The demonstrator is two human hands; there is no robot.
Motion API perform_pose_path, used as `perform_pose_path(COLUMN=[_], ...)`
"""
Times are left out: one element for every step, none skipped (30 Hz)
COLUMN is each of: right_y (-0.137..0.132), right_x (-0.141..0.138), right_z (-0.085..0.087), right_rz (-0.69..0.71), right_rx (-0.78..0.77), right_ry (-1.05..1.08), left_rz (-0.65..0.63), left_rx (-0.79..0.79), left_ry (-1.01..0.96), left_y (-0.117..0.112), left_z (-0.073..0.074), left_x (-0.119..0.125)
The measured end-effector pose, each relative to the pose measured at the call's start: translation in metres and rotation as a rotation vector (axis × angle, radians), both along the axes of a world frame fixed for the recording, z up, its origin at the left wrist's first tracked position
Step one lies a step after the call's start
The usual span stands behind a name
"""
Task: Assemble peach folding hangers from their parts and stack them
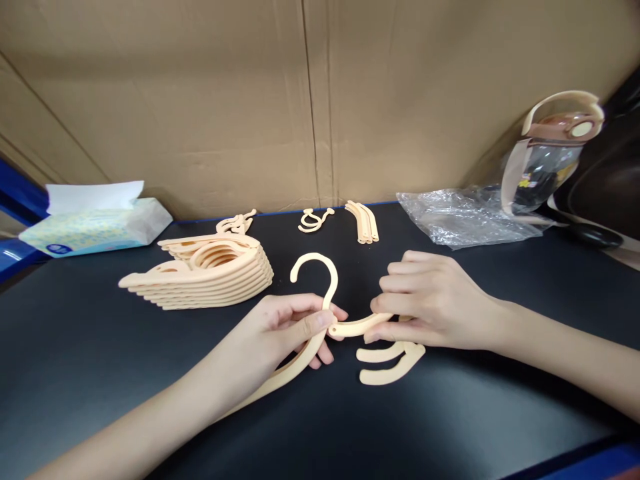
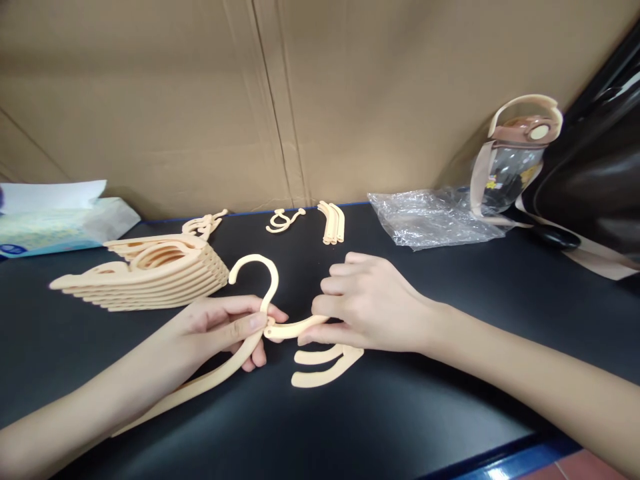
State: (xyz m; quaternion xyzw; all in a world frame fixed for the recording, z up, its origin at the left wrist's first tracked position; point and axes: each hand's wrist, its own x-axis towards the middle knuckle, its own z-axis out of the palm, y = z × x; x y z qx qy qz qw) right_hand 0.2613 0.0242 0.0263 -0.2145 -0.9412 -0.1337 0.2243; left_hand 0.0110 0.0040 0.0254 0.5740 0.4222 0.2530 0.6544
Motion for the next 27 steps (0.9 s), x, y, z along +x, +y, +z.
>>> perform_pose_path(right_y=[0.0007, 0.0015, 0.0023, 0.0030, 0.0037, 0.0041, 0.0044, 0.0045, 0.0044, 0.0044, 0.0043, 0.0042, 0.0043, 0.0044, 0.0045, 0.0046, 0.0047, 0.0047, 0.0045, 0.0042, 0.0039, 0.0034, 0.0029, 0.0022, 0.0016, 0.0008, 0.0001], right_x=[0.0002, 0.0004, 0.0007, 0.0009, 0.0011, 0.0013, 0.0014, 0.0015, 0.0015, 0.0015, 0.0014, 0.0014, 0.0014, 0.0014, 0.0014, 0.0015, 0.0015, 0.0015, 0.0015, 0.0013, 0.0009, 0.0004, -0.0003, -0.0010, -0.0017, -0.0023, -0.0028], right_z=[0.0000, 0.0002, 0.0004, 0.0008, 0.0012, 0.0017, 0.0021, 0.0025, 0.0028, 0.0029, 0.0030, 0.0029, 0.0028, 0.0027, 0.0025, 0.0025, 0.0025, 0.0027, 0.0029, 0.0031, 0.0033, 0.0034, 0.0034, 0.0034, 0.0032, 0.0030, 0.0029], right_rz=[0.006, 0.010, 0.016, 0.020, 0.022, 0.022, 0.021, 0.017, 0.013, 0.007, 0.000, -0.008, -0.017, -0.024, -0.030, -0.034, -0.035, -0.035, -0.035, -0.035, -0.037, -0.039, -0.042, -0.045, -0.046, -0.045, -0.041], right_rx=[0.006, 0.010, 0.012, 0.012, 0.010, 0.008, 0.009, 0.011, 0.015, 0.023, 0.035, 0.048, 0.060, 0.072, 0.084, 0.092, 0.099, 0.106, 0.115, 0.125, 0.140, 0.155, 0.170, 0.184, 0.194, 0.201, 0.204], right_ry=[0.001, 0.002, 0.003, 0.004, 0.004, 0.006, 0.009, 0.013, 0.017, 0.019, 0.021, 0.021, 0.020, 0.019, 0.019, 0.017, 0.015, 0.011, 0.005, -0.002, -0.009, -0.015, -0.020, -0.024, -0.025, -0.026, -0.026], left_rz=[-0.002, -0.001, -0.002, -0.002, -0.006, -0.010, -0.016, -0.023, -0.031, -0.040, -0.049, -0.054, -0.058, -0.061, -0.061, -0.059, -0.057, -0.056, -0.059, -0.064, -0.073, -0.086, -0.097, -0.104, -0.105, -0.102, -0.099], left_rx=[-0.002, -0.008, -0.019, -0.031, -0.046, -0.064, -0.085, -0.107, -0.126, -0.142, -0.155, -0.162, -0.166, -0.170, -0.173, -0.174, -0.172, -0.169, -0.163, -0.156, -0.147, -0.137, -0.128, -0.121, -0.113, -0.107, -0.102], left_ry=[-0.003, -0.009, -0.021, -0.037, -0.051, -0.066, -0.078, -0.087, -0.093, -0.098, -0.101, -0.103, -0.103, -0.107, -0.111, -0.112, -0.113, -0.114, -0.114, -0.109, -0.104, -0.099, -0.094, -0.085, -0.077, -0.071, -0.066], left_y=[0.0002, 0.0005, 0.0010, 0.0017, 0.0025, 0.0034, 0.0045, 0.0056, 0.0066, 0.0076, 0.0084, 0.0090, 0.0095, 0.0097, 0.0098, 0.0098, 0.0097, 0.0095, 0.0092, 0.0089, 0.0085, 0.0080, 0.0073, 0.0067, 0.0059, 0.0052, 0.0045], left_z=[-0.0008, -0.0017, -0.0024, -0.0030, -0.0035, -0.0037, -0.0037, -0.0035, -0.0030, -0.0024, -0.0016, -0.0007, 0.0001, 0.0009, 0.0015, 0.0018, 0.0019, 0.0018, 0.0015, 0.0011, 0.0007, 0.0003, 0.0000, -0.0002, -0.0003, -0.0003, -0.0001], left_x=[-0.0004, -0.0009, -0.0014, -0.0019, -0.0023, -0.0027, -0.0031, -0.0036, -0.0041, -0.0047, -0.0054, -0.0060, -0.0066, -0.0070, -0.0073, -0.0074, -0.0074, -0.0073, -0.0072, -0.0071, -0.0070, -0.0070, -0.0069, -0.0068, -0.0066, -0.0062, -0.0057])
